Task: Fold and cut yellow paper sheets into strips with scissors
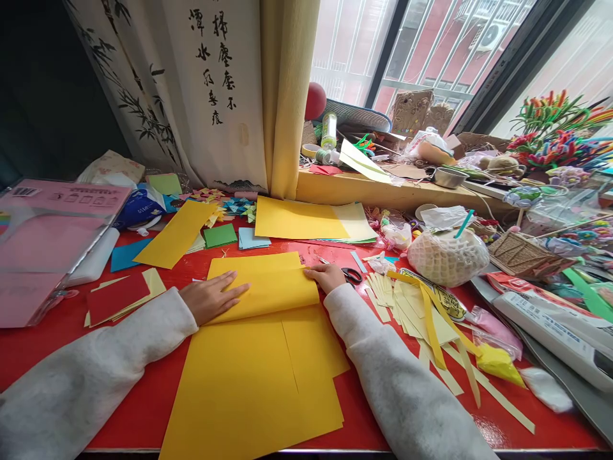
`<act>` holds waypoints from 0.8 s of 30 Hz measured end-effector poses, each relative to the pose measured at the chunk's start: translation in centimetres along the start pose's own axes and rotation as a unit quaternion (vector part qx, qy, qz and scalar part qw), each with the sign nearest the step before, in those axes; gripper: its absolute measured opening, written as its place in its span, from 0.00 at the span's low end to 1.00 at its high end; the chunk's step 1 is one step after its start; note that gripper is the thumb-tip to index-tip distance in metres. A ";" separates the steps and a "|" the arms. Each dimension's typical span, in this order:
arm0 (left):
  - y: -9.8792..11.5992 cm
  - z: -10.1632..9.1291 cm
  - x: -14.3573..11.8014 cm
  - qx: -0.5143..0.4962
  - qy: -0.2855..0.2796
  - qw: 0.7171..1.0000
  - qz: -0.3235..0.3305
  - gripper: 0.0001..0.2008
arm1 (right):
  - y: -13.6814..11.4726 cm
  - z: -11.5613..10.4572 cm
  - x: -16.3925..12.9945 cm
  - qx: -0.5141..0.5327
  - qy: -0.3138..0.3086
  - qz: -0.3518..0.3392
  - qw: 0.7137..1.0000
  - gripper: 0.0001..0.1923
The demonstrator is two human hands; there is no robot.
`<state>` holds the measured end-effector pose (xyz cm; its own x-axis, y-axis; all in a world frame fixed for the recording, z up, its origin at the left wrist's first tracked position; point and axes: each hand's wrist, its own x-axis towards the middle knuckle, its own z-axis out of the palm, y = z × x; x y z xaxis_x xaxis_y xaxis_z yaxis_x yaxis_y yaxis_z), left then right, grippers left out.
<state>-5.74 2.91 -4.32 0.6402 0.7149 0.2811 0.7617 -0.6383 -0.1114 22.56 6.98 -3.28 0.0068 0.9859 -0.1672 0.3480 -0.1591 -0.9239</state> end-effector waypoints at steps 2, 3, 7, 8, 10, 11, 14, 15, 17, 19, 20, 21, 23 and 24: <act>0.1 -0.4 -0.1 -0.014 -0.005 1.000 0.005 0.19 | 0.2 0.0 0.1 -0.010 0.001 0.002 1.000 0.17; 0.2 -0.6 -0.1 -0.019 -0.009 1.000 0.006 0.21 | 0.2 0.0 0.1 -0.015 0.002 0.002 1.000 0.17; 0.4 -0.9 -0.2 -0.026 -0.034 0.999 0.005 0.27 | 0.3 0.0 0.1 -0.035 0.001 -0.009 0.999 0.17; 0.4 -1.0 -0.2 -0.025 -0.037 0.999 0.003 0.28 | 0.3 0.0 0.1 -0.042 0.000 -0.013 0.999 0.17; 0.6 -1.0 -0.2 -0.022 -0.039 0.999 -0.004 0.30 | 0.4 0.1 0.2 -0.063 0.001 -0.018 0.998 0.16; 0.6 -1.1 -0.2 -0.020 -0.038 0.999 -0.007 0.30 | 0.3 0.1 0.3 -0.077 0.002 -0.020 0.997 0.15; 0.6 -1.2 -0.3 -0.018 -0.042 0.999 -0.001 0.30 | -0.6 -0.1 0.6 -0.128 0.003 -0.028 0.991 0.11; 0.6 -1.2 -0.3 -0.017 -0.045 0.999 0.002 0.30 | -1.3 -0.3 0.5 -0.145 0.009 -0.034 0.989 0.10; 0.5 -1.2 -0.2 -0.013 -0.050 0.999 0.004 0.30 | -3.1 -0.5 -0.1 -0.178 0.041 -0.056 0.982 0.08; 0.5 -1.2 -0.2 -0.010 -0.052 0.999 0.004 0.31 | -5.2 -0.1 -1.7 -0.217 0.088 -0.108 0.966 0.14; 0.5 -1.2 -0.2 -0.008 -0.052 0.999 0.005 0.31 | -6.2 0.4 -2.8 -0.276 0.109 -0.188 0.936 0.17; 0.5 -1.1 -0.2 -0.007 -0.052 0.999 0.007 0.31 | -6.9 1.3 -4.1 -0.321 0.093 -0.261 0.906 0.19; 0.5 -1.0 -0.2 -0.010 -0.046 0.999 0.009 0.31 | -7.3 3.8 -6.9 -0.372 -0.014 -0.367 0.853 0.20; 0.5 -0.9 -0.2 -0.012 -0.042 0.999 0.010 0.30 | -7.0 5.2 -8.3 -0.383 -0.072 -0.413 0.823 0.20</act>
<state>-5.60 2.16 -3.57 0.6615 0.7232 0.1987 0.7472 -0.6581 -0.0923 15.16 -0.37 2.82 -0.6208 0.7159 0.3195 0.6676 0.6964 -0.2633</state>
